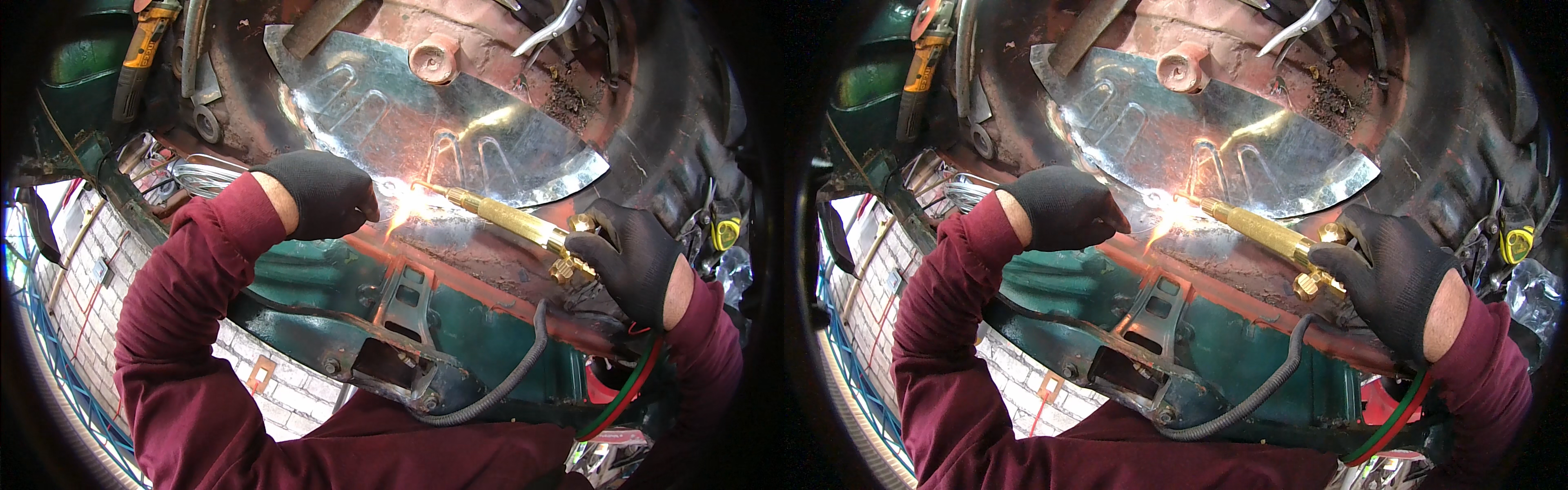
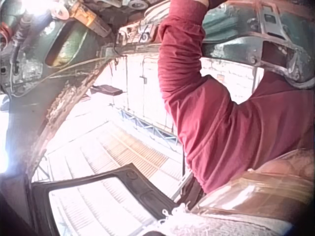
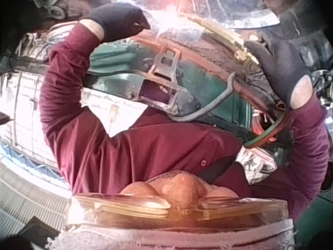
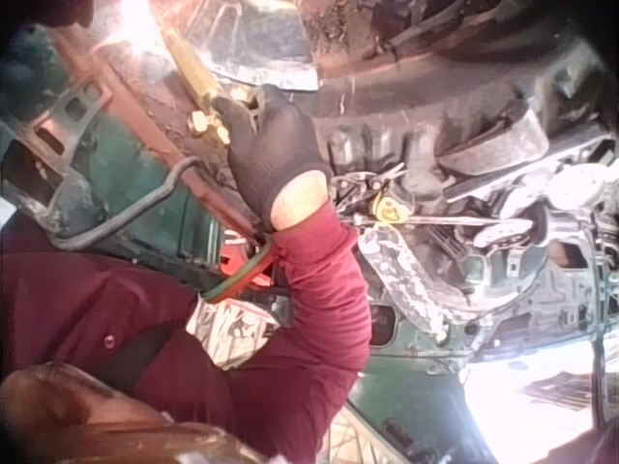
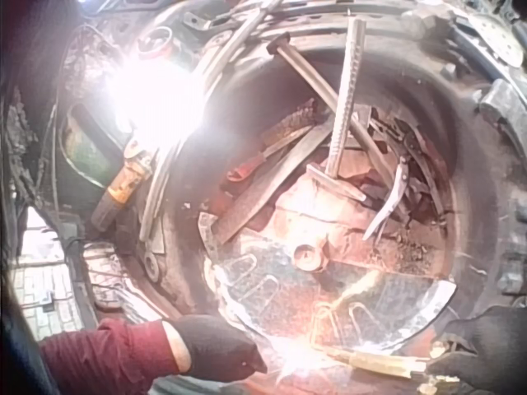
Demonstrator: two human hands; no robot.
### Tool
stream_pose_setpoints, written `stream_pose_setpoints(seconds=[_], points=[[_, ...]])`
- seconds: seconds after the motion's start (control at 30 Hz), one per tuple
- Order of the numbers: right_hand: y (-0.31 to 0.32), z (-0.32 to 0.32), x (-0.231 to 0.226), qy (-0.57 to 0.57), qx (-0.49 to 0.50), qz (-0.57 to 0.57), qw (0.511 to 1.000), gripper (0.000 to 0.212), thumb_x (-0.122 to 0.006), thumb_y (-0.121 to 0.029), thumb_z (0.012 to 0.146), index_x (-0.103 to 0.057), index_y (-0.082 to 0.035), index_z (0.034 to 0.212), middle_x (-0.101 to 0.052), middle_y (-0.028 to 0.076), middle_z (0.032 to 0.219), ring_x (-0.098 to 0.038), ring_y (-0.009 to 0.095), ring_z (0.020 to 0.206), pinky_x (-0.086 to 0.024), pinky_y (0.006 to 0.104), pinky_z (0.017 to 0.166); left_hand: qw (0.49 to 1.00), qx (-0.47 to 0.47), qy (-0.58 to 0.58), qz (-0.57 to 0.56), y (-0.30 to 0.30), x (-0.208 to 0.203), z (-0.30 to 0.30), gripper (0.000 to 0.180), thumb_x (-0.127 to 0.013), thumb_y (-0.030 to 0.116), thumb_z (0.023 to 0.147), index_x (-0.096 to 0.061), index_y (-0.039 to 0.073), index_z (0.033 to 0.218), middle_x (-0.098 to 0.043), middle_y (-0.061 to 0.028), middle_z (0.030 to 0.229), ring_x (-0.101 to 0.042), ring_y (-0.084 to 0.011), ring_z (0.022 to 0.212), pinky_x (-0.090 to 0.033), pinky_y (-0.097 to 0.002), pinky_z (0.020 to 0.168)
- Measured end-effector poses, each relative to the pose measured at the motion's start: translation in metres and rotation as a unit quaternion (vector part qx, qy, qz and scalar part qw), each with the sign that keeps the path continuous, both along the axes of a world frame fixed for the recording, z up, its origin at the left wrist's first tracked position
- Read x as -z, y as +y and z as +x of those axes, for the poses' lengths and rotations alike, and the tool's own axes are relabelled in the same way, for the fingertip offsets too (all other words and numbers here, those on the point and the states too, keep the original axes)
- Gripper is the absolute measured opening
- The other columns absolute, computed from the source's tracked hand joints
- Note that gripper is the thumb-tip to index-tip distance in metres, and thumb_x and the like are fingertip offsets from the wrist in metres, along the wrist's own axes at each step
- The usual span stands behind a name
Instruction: The person welds a metal patch onto the inner wheel well of a green car using a handheld welding torch. They repeatedly heat the seam and apply filler material, then scrape and inspect the weld area with a metal tool.
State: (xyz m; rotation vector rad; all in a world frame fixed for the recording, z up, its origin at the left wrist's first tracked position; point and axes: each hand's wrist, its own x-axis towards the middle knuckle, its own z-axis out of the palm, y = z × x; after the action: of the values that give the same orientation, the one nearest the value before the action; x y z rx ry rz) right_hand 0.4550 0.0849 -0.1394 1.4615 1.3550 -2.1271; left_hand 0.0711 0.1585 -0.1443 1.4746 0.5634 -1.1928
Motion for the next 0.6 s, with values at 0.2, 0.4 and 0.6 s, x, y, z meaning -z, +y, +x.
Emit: stream_pose_setpoints(seconds=[0.2,0.4,0.6], points=[[0.0026,-0.0005,-0.0012,-0.004,-0.009,-0.001,1.0,0.03,-0.068,-0.025,0.106,-0.071,0.005,0.105,-0.07,0.022,0.082,-0.07,0.029,0.074,-0.053,0.043,0.073,1.0,0.017,0.0,-0.009,0.002,0.0001,0.0015,0.029,-0.067,0.025,0.101,-0.085,0.015,0.122,-0.082,-0.0158,0.113,-0.08,-0.0369,0.101,-0.062,-0.047,0.093],[0.0009,-0.0002,-0.0015,-0.001,0.004,-0.009,1.0,0.029,-0.069,-0.024,0.106,-0.071,0.005,0.107,-0.072,0.021,0.084,-0.072,0.028,0.076,-0.054,0.0417,0.074,1.0,0.023,0.0,-0.015,0.0025,-0.0001,0.0032,0.031,-0.066,0.025,0.102,-0.083,0.016,0.126,-0.082,-0.0159,0.114,-0.079,-0.0378,0.102,-0.062,-0.0471,0.093],[0.0038,0.001,-0.0027,-0.003,-0.02,0.0,1.0,0.029,-0.069,-0.024,0.106,-0.072,0.004,0.108,-0.073,0.021,0.085,-0.072,0.028,0.077,-0.054,0.0414,0.074,1.0,-0.001,-0.013,-0.002,0.0001,0.0003,0.0016,0.027,-0.067,0.023,0.098,-0.086,0.015,0.115,-0.082,-0.0174,0.106,-0.079,-0.0377,0.096,-0.062,-0.0488,0.09]])
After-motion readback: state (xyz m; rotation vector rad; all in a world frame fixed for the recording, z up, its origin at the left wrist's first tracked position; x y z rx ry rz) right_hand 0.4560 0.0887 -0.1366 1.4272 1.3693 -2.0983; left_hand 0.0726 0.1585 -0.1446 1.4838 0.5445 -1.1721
